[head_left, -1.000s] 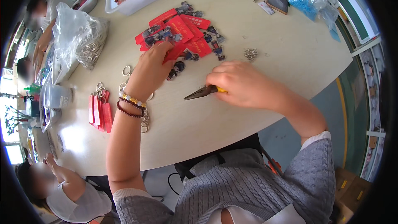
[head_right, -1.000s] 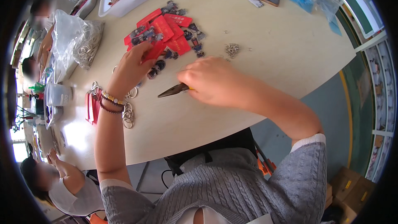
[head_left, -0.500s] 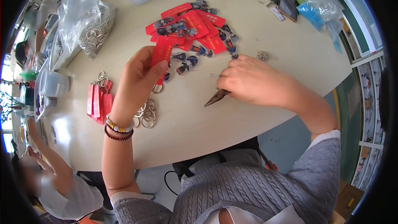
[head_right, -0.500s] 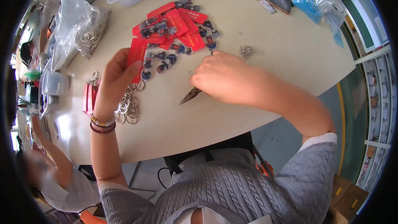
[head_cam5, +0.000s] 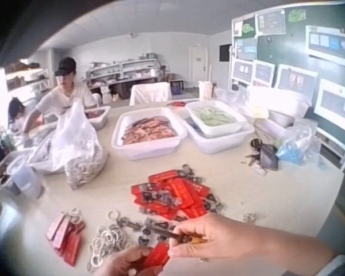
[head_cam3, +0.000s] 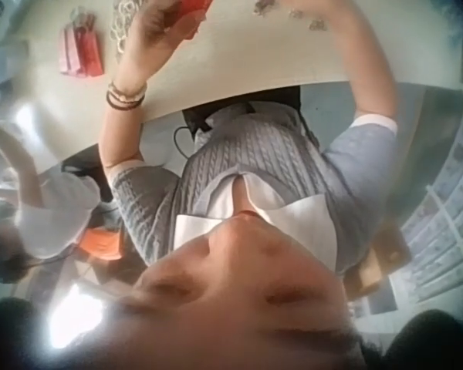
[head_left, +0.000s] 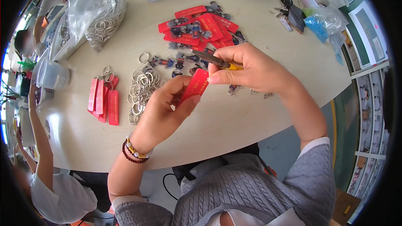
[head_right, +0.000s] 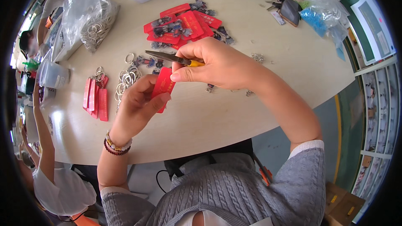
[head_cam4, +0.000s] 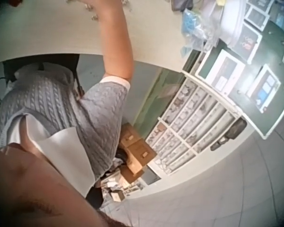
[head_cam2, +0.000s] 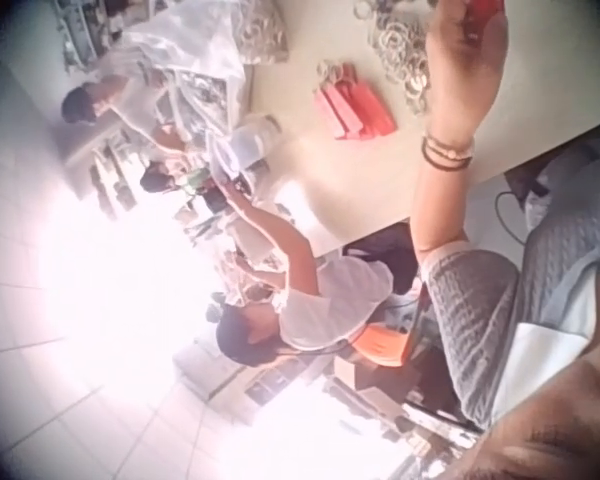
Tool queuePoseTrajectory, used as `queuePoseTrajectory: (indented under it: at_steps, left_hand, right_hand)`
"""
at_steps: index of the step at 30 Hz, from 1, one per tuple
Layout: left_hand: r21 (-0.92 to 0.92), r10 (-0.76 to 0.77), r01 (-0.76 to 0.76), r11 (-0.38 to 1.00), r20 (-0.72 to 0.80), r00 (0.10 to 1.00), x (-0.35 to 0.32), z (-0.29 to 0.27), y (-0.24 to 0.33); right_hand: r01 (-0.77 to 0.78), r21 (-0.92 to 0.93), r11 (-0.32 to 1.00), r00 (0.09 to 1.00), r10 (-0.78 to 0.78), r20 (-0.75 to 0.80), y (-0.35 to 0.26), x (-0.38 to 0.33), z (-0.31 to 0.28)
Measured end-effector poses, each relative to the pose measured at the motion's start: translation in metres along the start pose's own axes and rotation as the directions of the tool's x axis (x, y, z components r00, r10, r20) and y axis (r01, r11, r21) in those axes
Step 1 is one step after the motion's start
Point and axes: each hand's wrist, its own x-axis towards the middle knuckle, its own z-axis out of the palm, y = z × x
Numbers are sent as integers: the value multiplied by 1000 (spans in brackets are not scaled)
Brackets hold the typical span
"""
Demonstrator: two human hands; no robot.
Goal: The person assembles keychains by attaching metal rings, red tags, character charms, and metal chains using pliers.
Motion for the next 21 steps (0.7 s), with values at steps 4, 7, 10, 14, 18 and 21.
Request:
queuePoseTrajectory:
  at_steps: [4, 7, 10, 14, 18, 21]
  left_hand:
    - [153, 60, -62, 986, 23, 998, -2, -1, -1]
    - [206, 153, -156, 966, 33, 988, -1, -3, -1]
    - [145, 209, -213, 966, 39, 977, -2, -4, -8]
    - [227, 296, -311, 923, 99, 950, -1, -7, -2]
    - [509, 526, -460, 728, 17, 850, 2, 1, -5]
    - [642, 613, -419, 642, -101, 784, 2, 6, -1]
  right_hand:
    - [-73, -18, 997, 997, 74, 19, -2, 1, 0]
    - [-89, -33, 995, 992, 91, 82, -7, -1, -2]
    - [-72, -59, 996, 989, 78, 122, -4, -1, -4]
    - [-10, -53, 999, 988, 18, 150, 4, 0, -3]
    - [13, -40, 999, 992, -8, 126, 7, 1, 3]
    - [-22, 18, 1000, 995, 20, 102, 2, 8, 9]
